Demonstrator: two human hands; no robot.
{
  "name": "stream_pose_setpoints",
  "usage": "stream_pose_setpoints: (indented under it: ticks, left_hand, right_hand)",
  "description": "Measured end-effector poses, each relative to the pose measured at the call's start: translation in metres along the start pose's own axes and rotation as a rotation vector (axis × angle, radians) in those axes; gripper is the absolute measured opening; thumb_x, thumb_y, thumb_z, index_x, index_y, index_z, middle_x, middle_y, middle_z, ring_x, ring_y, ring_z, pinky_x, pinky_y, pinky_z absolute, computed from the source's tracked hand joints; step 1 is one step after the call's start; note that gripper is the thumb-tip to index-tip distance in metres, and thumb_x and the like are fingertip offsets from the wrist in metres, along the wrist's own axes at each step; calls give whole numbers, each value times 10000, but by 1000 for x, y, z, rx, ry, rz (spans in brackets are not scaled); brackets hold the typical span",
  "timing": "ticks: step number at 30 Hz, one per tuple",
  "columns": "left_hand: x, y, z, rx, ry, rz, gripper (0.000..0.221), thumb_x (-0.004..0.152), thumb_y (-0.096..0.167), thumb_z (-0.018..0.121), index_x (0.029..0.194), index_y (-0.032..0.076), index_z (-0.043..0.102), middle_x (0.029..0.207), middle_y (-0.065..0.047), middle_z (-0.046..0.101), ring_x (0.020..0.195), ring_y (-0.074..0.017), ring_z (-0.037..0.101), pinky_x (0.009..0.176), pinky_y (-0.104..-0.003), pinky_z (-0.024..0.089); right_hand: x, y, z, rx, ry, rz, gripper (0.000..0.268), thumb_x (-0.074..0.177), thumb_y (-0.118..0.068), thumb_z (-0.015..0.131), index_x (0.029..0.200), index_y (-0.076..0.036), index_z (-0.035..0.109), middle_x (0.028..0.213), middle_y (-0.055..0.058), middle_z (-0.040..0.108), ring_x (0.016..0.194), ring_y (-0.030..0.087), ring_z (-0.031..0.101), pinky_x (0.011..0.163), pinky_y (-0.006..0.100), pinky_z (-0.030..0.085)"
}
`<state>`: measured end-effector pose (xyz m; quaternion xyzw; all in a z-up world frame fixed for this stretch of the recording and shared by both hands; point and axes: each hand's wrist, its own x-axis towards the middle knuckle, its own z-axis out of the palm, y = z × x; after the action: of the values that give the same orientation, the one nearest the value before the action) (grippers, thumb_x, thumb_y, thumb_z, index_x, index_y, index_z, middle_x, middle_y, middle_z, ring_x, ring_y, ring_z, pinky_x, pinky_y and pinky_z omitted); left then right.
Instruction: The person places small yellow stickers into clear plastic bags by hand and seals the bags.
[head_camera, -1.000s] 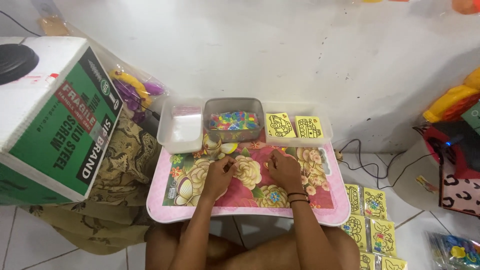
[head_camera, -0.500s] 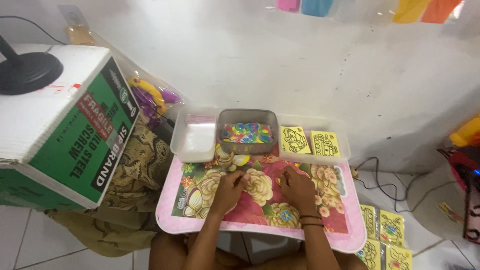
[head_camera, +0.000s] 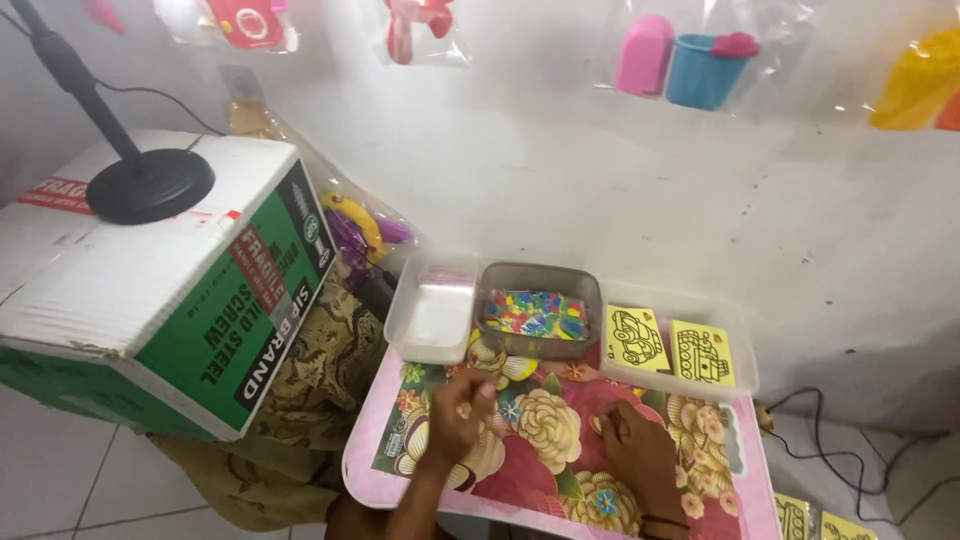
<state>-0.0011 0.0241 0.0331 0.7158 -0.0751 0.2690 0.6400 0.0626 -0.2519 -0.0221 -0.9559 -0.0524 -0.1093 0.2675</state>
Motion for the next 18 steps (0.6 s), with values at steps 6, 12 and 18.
stream_pose_setpoints:
  ticks: [6, 12, 18]
  left_hand:
    - [85, 17, -44, 464, 168, -134, 164, 877, 30, 671, 997, 138, 700, 666, 8, 647, 575, -108, 557, 528, -280, 453]
    - [135, -59, -65, 1033, -386, -361, 265, 925, 325, 637, 951, 94, 763, 1122, -115, 658, 1059, -343, 608, 858, -464, 538]
    - [144, -121, -54, 1243, -481, -495, 493, 861, 375, 601, 1226, 53, 678, 1338, -177, 600, 1247, -413, 512, 1007, -521, 459]
  right_hand:
    - [4, 9, 8, 67, -55, 75, 141, 848, -363, 684, 899, -250, 753, 497, -29, 506, 485, 169, 519, 517, 334, 388]
    - [4, 12, 7, 91, -80, 129, 166, 839, -348, 704, 940, -226, 753, 555, -17, 570, 527, 175, 546, 544, 332, 422]
    - [2, 5, 0, 120, -78, 146, 158, 856, -333, 708, 945, -215, 766, 549, -20, 540, 508, 151, 504, 522, 309, 390]
